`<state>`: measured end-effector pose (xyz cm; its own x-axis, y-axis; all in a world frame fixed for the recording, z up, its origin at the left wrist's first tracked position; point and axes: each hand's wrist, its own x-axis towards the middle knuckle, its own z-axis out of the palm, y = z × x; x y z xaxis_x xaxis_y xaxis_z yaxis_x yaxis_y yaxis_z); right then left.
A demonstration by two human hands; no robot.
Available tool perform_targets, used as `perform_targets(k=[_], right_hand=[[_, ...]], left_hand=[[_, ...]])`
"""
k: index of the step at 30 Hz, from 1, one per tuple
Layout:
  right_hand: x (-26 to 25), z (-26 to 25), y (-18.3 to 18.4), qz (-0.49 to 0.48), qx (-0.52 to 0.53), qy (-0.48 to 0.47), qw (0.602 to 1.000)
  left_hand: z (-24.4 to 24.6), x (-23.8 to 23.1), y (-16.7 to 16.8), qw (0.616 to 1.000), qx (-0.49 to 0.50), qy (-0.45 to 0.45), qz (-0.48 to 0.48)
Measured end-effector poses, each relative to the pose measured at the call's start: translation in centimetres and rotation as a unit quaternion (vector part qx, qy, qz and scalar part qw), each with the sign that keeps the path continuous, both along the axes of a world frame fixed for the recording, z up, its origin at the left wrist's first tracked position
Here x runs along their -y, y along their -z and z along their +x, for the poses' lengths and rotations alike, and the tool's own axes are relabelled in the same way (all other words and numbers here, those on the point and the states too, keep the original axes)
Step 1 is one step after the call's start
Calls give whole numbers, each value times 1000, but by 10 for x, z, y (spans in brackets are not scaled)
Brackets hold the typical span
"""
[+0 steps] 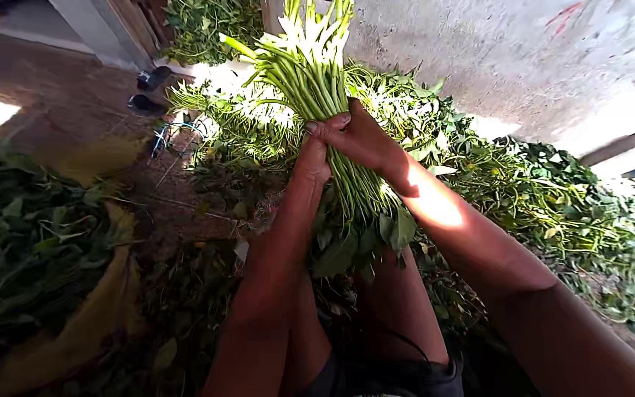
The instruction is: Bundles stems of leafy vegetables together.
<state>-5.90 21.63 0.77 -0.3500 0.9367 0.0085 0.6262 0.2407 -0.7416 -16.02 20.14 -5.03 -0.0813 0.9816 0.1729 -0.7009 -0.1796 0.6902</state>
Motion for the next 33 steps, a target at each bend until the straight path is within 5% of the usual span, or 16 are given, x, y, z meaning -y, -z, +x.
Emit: perform_targets(k=[3,6,11,15,19,24,26,30,33], right_hand=[[-1,5,-10,-67,-75,-6,995],[6,33,-31,-36,-178,19,983],[33,80,-56,110,-29,2,994],[48,87,-50,33,58,7,998],[52,96,-34,-40,-83,-15,996],[67,107,-43,31,-305,84,948],[76,99,-46,38,-266,46,962],[83,55,-45,46,7,34,998],[75,48,-45,24,-6,19,1000]], left_hand=[[-2,-2,-2,1000,-4,-2,-1],[6,-2,-3,999,3,27,18],[19,4,4,997,-3,67,45],[25,16,6,992,12,98,81],[23,21,11,978,49,144,144],[14,14,15,964,65,198,166],[13,19,11,976,47,163,139],[14,29,2,987,44,113,102],[9,34,-2,988,72,100,96]])
